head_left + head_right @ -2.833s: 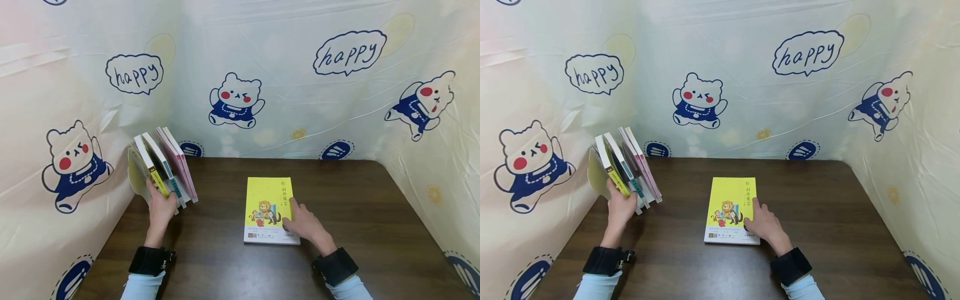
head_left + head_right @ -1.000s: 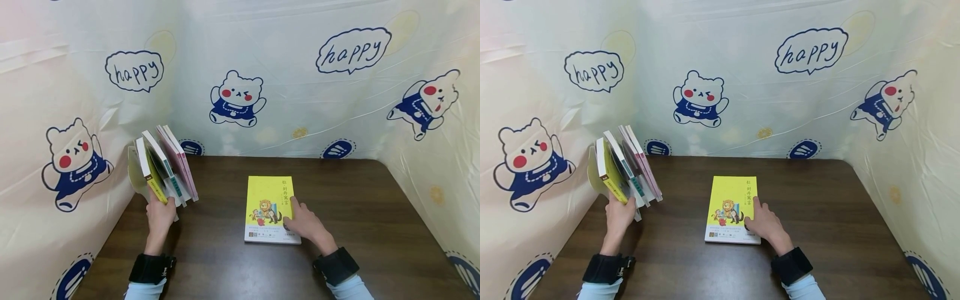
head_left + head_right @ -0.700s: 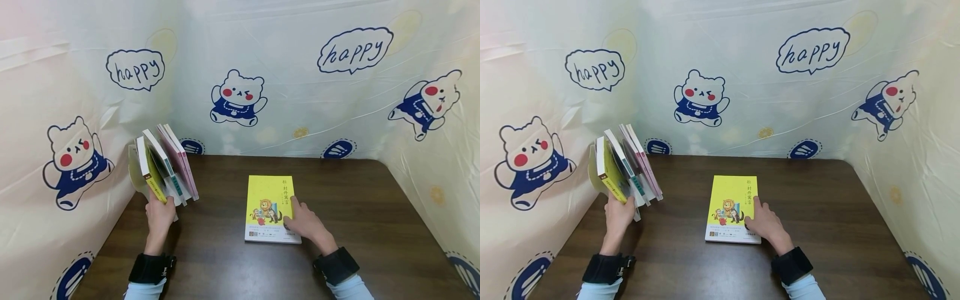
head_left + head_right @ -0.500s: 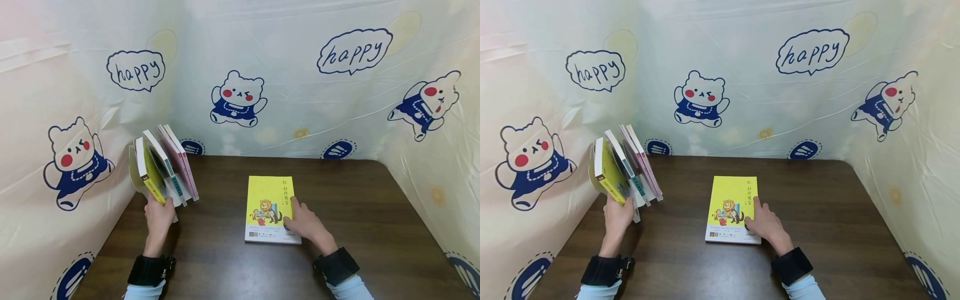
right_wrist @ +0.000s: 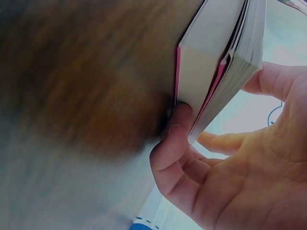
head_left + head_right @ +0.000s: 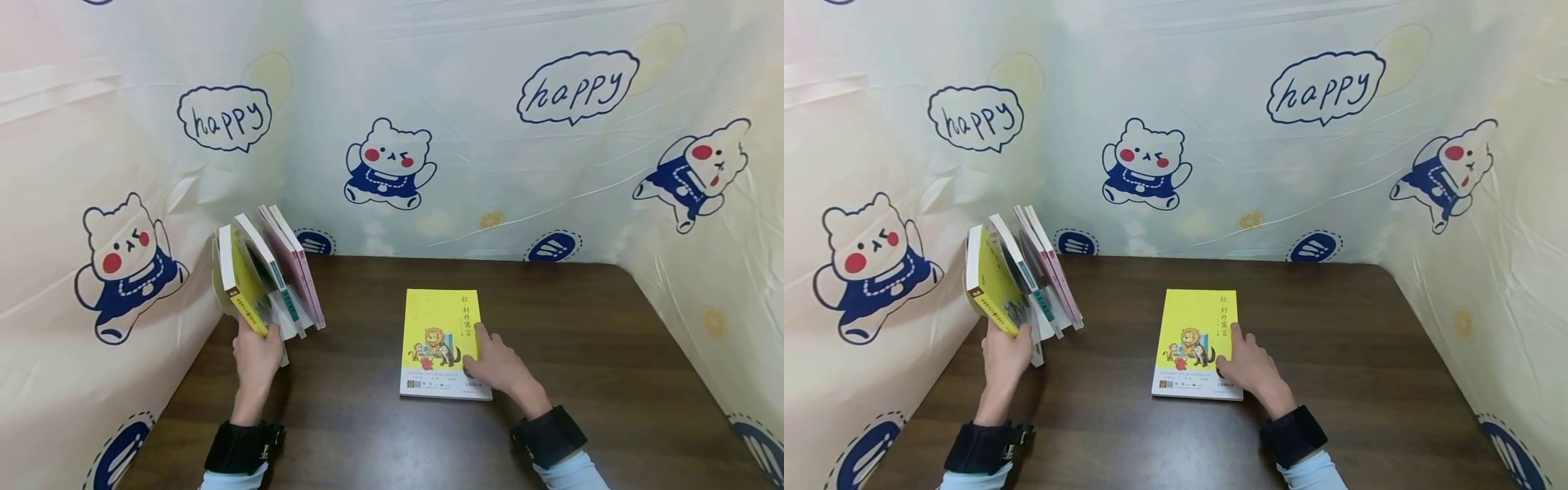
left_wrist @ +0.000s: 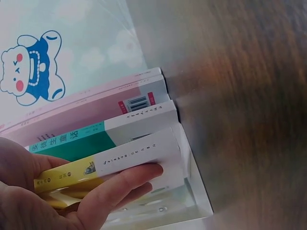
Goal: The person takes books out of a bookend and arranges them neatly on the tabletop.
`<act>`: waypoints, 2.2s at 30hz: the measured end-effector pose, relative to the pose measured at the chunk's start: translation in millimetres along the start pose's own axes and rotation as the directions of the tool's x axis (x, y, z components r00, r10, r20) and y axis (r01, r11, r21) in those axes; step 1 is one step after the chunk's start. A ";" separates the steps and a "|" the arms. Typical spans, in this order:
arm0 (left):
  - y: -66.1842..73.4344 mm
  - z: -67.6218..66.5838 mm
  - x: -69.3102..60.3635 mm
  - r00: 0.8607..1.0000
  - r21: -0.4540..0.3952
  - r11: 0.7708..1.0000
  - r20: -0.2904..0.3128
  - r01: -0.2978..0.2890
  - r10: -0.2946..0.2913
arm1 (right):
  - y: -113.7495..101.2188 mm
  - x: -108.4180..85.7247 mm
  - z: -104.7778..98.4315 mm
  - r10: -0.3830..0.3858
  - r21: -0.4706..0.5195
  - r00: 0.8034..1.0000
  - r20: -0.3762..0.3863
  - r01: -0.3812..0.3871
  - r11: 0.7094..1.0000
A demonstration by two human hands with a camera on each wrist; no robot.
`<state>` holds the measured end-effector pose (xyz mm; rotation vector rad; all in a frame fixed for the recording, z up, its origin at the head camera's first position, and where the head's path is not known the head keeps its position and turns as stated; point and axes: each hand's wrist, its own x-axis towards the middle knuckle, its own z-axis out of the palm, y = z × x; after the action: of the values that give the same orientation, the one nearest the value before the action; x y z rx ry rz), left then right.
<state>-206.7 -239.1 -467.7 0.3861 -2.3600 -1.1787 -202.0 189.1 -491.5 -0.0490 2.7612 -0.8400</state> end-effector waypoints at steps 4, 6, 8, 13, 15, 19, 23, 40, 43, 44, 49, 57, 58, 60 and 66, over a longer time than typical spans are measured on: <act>2.9 -2.5 -2.2 1.000 0.003 1.000 0.000 -0.003 0.003 | 0.0 -0.7 0.4 -0.001 0.005 1.000 -0.001 0.001 1.000; 5.2 -4.4 -3.8 1.000 0.008 1.000 0.003 0.002 -0.002 | -0.5 -0.7 0.3 -0.001 0.007 1.000 -0.001 0.001 1.000; 7.1 -5.9 -5.2 1.000 0.012 1.000 0.006 0.012 -0.012 | -0.9 -0.9 0.1 0.000 0.007 1.000 -0.003 0.000 1.000; 9.8 -8.3 -9.5 1.000 0.005 1.000 -0.001 0.018 -0.018 | -1.6 -1.5 -0.6 0.004 0.007 1.000 -0.003 -0.004 1.000; 11.1 -9.0 -10.9 1.000 0.002 1.000 -0.002 0.015 -0.015 | -2.0 -1.5 -0.7 0.006 0.007 1.000 -0.002 -0.006 1.000; 14.0 -11.5 -13.7 1.000 0.001 1.000 0.010 0.020 -0.020 | -0.9 -1.1 0.7 0.011 0.002 1.000 -0.002 -0.011 1.000; 17.7 -14.7 -16.0 1.000 0.004 1.000 0.022 0.014 -0.014 | 0.6 -0.9 1.8 0.014 0.002 1.000 -0.005 -0.014 1.000; 31.0 -28.0 -27.1 1.000 -0.005 1.000 0.009 0.007 -0.007 | 1.8 2.2 2.0 0.013 0.000 1.000 -0.008 -0.013 1.000; 33.7 -30.3 -28.7 1.000 -0.002 1.000 0.007 0.007 -0.007 | 1.9 2.0 1.8 0.012 -0.002 1.000 -0.007 -0.012 1.000; 34.5 -31.2 -29.4 1.000 0.000 1.000 0.007 0.009 -0.009 | 1.9 1.8 1.8 0.013 -0.001 1.000 -0.005 -0.013 1.000; 39.7 -36.2 -33.8 0.999 -0.003 0.999 0.025 0.034 -0.034 | 1.2 1.0 1.4 0.013 0.000 1.000 0.000 -0.013 1.000; 47.2 -43.6 -39.5 0.999 0.000 0.999 0.033 0.042 -0.042 | 0.3 0.2 0.5 0.006 -0.002 1.000 0.001 -0.006 1.000; 47.6 -44.3 -40.3 0.999 0.000 0.999 0.033 0.039 -0.039 | 0.3 0.3 0.6 0.005 -0.003 1.000 0.000 -0.005 1.000; 48.1 -45.6 -42.1 0.999 -0.001 0.999 0.032 0.034 -0.034 | 0.4 0.4 0.8 0.004 -0.005 1.000 -0.002 -0.004 1.000; 49.1 -48.7 -47.5 0.999 0.005 1.000 0.028 0.016 -0.016 | 1.3 0.2 1.9 0.004 -0.007 1.000 -0.003 -0.004 1.000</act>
<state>-142.7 -221.7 -416.4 0.3932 -2.3885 -1.1935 -201.7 189.1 -493.8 -0.0437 2.7666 -0.8303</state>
